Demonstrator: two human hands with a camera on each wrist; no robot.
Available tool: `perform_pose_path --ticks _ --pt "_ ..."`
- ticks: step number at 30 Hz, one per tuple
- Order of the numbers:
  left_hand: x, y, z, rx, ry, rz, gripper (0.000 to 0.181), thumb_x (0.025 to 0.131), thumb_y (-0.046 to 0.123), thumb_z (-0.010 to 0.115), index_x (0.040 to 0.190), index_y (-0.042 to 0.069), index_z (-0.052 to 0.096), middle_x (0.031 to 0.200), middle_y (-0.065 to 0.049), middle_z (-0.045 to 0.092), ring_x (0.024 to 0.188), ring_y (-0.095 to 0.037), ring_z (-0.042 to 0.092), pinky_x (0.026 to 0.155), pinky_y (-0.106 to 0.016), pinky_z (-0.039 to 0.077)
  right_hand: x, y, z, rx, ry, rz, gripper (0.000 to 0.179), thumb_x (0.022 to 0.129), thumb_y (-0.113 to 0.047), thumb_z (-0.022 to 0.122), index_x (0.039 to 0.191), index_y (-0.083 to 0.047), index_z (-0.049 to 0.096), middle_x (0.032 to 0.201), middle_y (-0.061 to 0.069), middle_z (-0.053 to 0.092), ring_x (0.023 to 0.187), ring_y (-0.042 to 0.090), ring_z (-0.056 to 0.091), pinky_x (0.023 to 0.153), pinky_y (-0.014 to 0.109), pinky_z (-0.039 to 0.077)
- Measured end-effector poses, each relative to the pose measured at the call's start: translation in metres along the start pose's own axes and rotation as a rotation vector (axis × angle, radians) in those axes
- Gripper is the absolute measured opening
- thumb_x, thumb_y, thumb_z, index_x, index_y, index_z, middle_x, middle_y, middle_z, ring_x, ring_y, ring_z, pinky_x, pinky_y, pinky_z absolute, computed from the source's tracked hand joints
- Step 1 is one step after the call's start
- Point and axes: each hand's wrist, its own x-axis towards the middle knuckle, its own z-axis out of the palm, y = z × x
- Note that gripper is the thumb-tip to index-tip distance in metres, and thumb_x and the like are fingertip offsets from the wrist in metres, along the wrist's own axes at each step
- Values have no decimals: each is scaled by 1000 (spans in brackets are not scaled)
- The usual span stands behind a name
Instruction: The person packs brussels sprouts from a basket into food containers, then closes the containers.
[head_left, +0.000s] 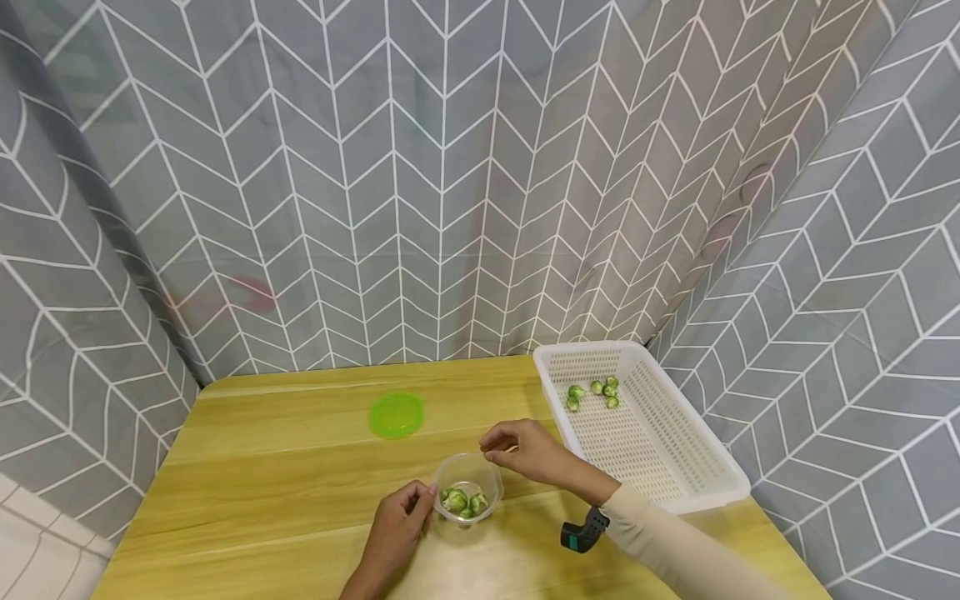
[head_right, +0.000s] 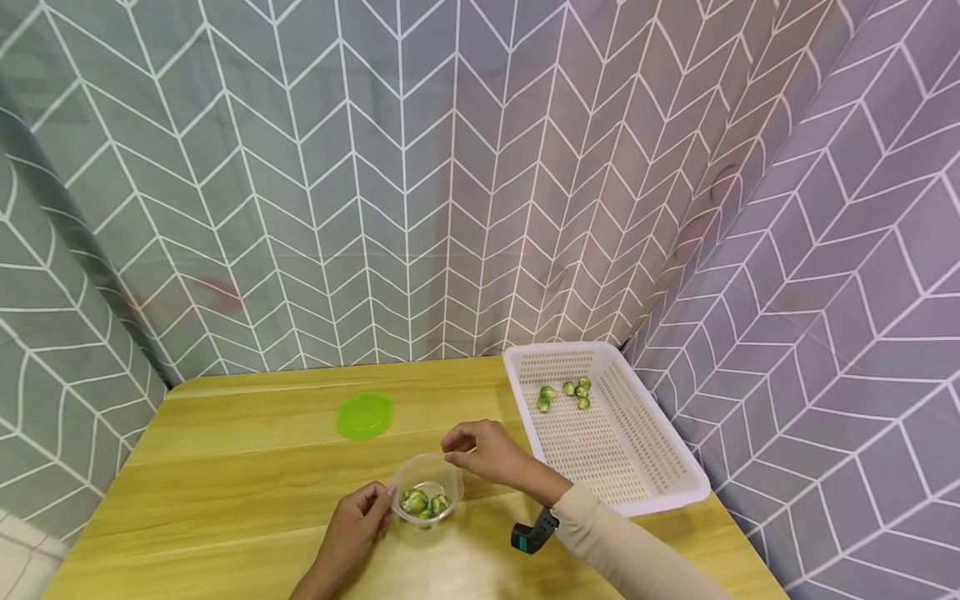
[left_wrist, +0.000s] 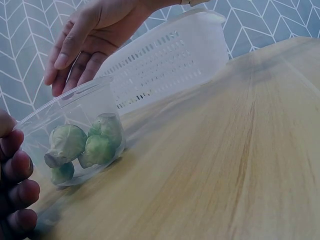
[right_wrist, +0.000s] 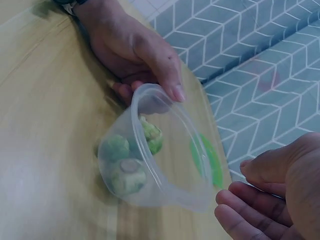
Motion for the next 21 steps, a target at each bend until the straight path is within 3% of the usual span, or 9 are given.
perform_pose_path --ticks 7,21 --pt "0 3 1 16 15 -20 33 101 23 63 73 4 60 58 -8 53 48 -9 44 51 -23 40 -7 8 -19 15 49 82 13 98 -21 68 110 -18 73 104 0 73 95 19 69 77 28 55" --pt "0 -2 0 -17 -2 2 34 100 29 65 74 7 61 59 -8 55 49 -10 46 50 -24 40 -19 24 -43 20 161 104 15 97 -15 69 111 -12 73 107 6 74 96 21 71 77 26 56"
